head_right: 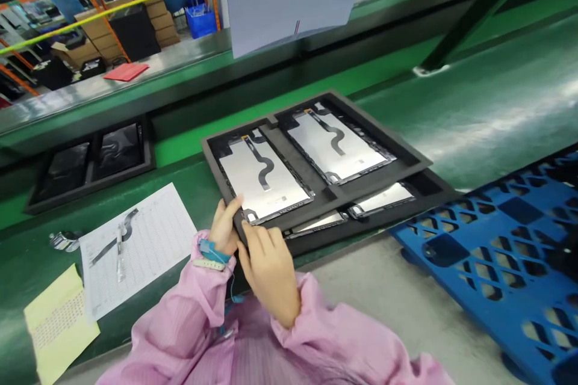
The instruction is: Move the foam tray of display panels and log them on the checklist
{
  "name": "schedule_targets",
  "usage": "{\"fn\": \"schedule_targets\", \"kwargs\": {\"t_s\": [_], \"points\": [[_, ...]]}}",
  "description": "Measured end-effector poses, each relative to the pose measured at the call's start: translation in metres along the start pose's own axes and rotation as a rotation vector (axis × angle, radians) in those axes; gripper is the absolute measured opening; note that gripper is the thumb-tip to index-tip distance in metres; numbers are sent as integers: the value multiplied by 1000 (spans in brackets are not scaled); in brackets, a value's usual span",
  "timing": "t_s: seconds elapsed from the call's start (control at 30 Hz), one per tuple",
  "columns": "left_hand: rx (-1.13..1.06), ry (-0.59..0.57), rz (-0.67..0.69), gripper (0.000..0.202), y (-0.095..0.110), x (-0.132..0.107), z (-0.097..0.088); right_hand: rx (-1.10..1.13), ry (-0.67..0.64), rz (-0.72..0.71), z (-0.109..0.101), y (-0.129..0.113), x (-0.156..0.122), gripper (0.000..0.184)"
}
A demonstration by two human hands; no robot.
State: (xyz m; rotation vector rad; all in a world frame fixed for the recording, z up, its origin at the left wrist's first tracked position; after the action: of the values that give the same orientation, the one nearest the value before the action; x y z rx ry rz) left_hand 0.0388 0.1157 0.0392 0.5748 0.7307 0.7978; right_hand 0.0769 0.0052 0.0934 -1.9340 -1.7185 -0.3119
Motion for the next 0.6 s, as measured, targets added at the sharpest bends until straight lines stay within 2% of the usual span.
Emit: {"fn": "schedule_targets", "kwargs": {"t_s": [0.1, 0.2, 0.27, 0.37, 0.43, 0.53, 0.6], "points": [[85, 35, 107, 59, 6, 2, -10, 9, 82, 43, 19, -7, -33, 33], [126, 32, 181, 54, 14, -3, -11, -15, 209, 134, 37, 18, -58, 43], [130, 36, 198, 51, 23, -10, -10, -15, 236, 171, 48, 42, -69, 47], [116, 53, 212, 47, 45, -27, -16, 1, 179, 200, 59, 73, -77, 42], [109, 58, 239, 45, 61, -44, -26, 21, 104, 245, 64, 91, -80, 36], [72, 70, 287, 40, 77, -73, -51, 65, 18, 339, 66, 120, -85, 39], [19, 120, 293, 39, 78, -91, -74, 95, 11, 402, 65, 142, -84, 42]]}}
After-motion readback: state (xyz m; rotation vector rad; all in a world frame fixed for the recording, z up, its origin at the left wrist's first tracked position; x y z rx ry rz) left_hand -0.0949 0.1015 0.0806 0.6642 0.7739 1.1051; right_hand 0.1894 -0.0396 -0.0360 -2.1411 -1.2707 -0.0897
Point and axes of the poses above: each hand's wrist, its own x-axis towards the middle knuckle, its own z-axis out of the palm, y = z × x, the point moved 6 cm from there along x, towards the middle knuckle, and after that the axes turned 11 degrees about -y, right-handed, at the moved point
